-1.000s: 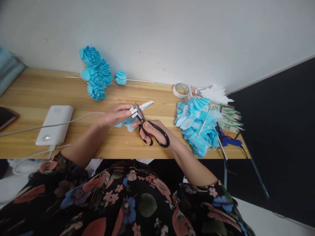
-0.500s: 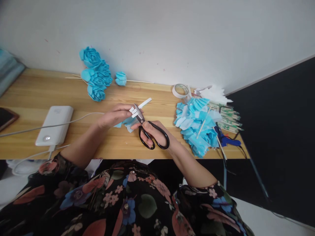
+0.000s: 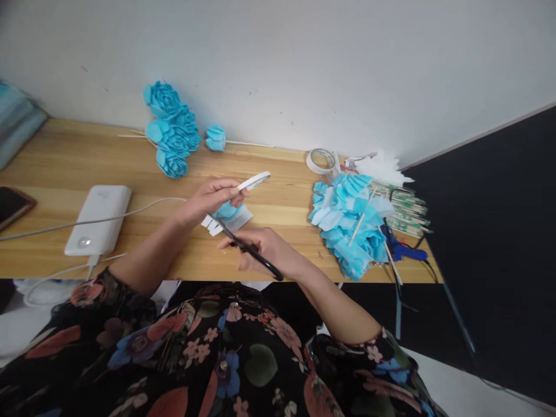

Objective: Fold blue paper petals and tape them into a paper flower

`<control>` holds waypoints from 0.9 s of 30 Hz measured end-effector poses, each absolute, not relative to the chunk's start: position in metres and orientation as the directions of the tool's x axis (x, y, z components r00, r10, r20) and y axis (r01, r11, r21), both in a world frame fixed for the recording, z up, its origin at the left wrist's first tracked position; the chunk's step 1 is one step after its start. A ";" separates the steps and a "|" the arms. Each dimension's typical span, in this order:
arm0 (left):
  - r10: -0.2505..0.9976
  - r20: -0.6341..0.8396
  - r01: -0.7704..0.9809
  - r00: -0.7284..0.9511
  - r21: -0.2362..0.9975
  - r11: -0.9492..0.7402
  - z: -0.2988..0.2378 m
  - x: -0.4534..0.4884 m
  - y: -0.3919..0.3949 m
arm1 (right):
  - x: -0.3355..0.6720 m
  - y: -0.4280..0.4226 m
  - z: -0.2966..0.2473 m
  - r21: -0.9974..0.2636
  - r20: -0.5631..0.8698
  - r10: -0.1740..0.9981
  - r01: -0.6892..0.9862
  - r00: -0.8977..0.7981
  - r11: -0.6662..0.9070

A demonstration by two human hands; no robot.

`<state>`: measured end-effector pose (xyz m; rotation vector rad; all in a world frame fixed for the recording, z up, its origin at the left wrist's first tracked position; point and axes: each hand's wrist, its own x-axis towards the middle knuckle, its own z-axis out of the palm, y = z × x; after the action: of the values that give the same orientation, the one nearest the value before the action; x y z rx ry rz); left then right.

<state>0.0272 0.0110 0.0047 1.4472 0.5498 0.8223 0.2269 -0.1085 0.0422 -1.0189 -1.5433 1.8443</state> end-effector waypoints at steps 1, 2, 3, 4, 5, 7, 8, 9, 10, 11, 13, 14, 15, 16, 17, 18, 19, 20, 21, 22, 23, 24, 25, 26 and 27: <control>0.776 0.161 -0.176 0.609 0.982 -0.065 0.004 0.027 0.012 | 0.228 -0.109 0.041 -0.975 -0.202 0.771 0.053 -0.604 -0.214; 0.785 0.168 -0.199 0.596 0.978 -0.059 0.003 0.027 0.012 | 0.229 -0.110 0.040 -0.975 -0.191 0.761 0.032 -0.620 -0.219; 0.791 0.168 -0.217 0.589 0.975 -0.046 0.004 0.027 0.013 | 0.231 -0.111 0.039 -0.974 -0.185 0.757 0.017 -0.627 -0.224; 0.795 0.167 -0.231 0.583 0.972 -0.034 0.005 0.027 0.013 | 0.234 -0.111 0.038 -0.975 -0.177 0.763 0.006 -0.622 -0.221; 0.798 0.164 -0.240 0.580 0.970 -0.024 0.007 0.027 0.012 | 0.237 -0.111 0.036 -0.979 -0.159 0.771 -0.003 -0.616 -0.204; 0.798 0.155 -0.243 0.582 0.970 -0.012 0.010 0.028 0.011 | 0.243 -0.112 0.034 -0.989 -0.114 0.788 -0.009 -0.606 -0.150; 0.796 0.154 -0.242 0.586 0.970 -0.009 0.012 0.028 0.011 | 0.247 -0.112 0.033 -0.993 -0.092 0.792 -0.007 -0.604 -0.121; 0.792 0.155 -0.245 0.591 0.970 -0.008 0.012 0.028 0.010 | 0.249 -0.112 0.032 -0.996 -0.072 0.794 -0.003 -0.603 -0.093; 0.785 0.160 -0.250 0.598 0.968 -0.007 0.012 0.028 0.010 | 0.252 -0.112 0.031 -0.997 -0.060 0.796 0.003 -0.603 -0.073; 0.777 0.167 -0.257 0.607 0.966 -0.007 0.012 0.028 0.010 | 0.254 -0.112 0.030 -0.998 -0.057 0.798 0.013 -0.600 -0.061; 0.757 0.185 -0.273 0.627 0.962 -0.008 0.010 0.028 0.011 | 0.257 -0.112 0.029 -0.998 -0.062 0.808 0.035 -0.586 -0.052; 0.745 0.191 -0.276 0.639 0.961 -0.010 0.009 0.028 0.011 | 0.257 -0.111 0.028 -0.998 -0.066 0.811 0.046 -0.582 -0.049; 0.735 0.196 -0.276 0.649 0.961 -0.012 0.009 0.027 0.011 | 0.258 -0.111 0.028 -0.998 -0.068 0.812 0.053 -0.579 -0.046; 0.728 0.197 -0.276 0.657 0.961 -0.011 0.009 0.027 0.011 | 0.258 -0.110 0.027 -0.997 -0.070 0.812 0.058 -0.579 -0.044; 0.723 0.196 -0.274 0.663 0.962 -0.009 0.009 0.027 0.011 | 0.258 -0.109 0.027 -0.998 -0.064 0.811 0.057 -0.582 -0.037; 0.719 0.193 -0.272 0.668 0.962 -0.006 0.009 0.027 0.011 | 0.259 -0.108 0.026 -0.998 -0.055 0.808 0.054 -0.586 -0.029; 0.717 0.192 -0.271 0.670 0.963 -0.004 0.010 0.027 0.011 | 0.259 -0.108 0.026 -0.999 -0.047 0.806 0.049 -0.590 -0.022; 0.715 0.191 -0.269 0.673 0.963 -0.004 0.011 0.027 0.010 | 0.259 -0.107 0.026 -0.999 -0.039 0.806 0.041 -0.591 -0.018; 0.713 0.189 -0.265 0.676 0.964 -0.005 0.011 0.027 0.010 | 0.258 -0.107 0.025 -0.999 -0.034 0.809 0.034 -0.587 -0.018; 0.710 0.187 -0.257 0.679 0.966 -0.009 0.012 0.027 0.010 | 0.258 -0.106 0.026 -0.999 -0.034 0.813 0.030 -0.581 -0.021; 0.707 0.182 -0.246 0.683 0.969 -0.013 0.013 0.026 0.010 | 0.258 -0.106 0.026 -0.999 -0.038 0.820 0.030 -0.571 -0.026; 0.704 0.174 -0.233 0.689 0.972 -0.013 0.013 0.026 0.010 | 0.257 -0.105 0.027 -0.999 -0.046 0.826 0.034 -0.562 -0.033; 0.699 0.165 -0.221 0.696 0.975 -0.011 0.013 0.026 0.010 | 0.256 -0.105 0.028 -0.999 -0.052 0.832 0.037 -0.553 -0.038; 0.694 0.157 -0.213 0.703 0.977 -0.006 0.013 0.025 0.009 | 0.255 -0.104 0.029 -0.998 -0.059 0.835 0.042 -0.547 -0.043; 0.691 0.155 -0.212 0.706 0.977 -0.003 0.014 0.025 0.009 | 0.254 -0.104 0.030 -0.998 -0.063 0.838 0.045 -0.542 -0.046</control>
<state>0.0251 0.0093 0.0137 1.4046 0.4299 0.7452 0.2542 -0.1036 0.0300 -0.9468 -1.6172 1.6526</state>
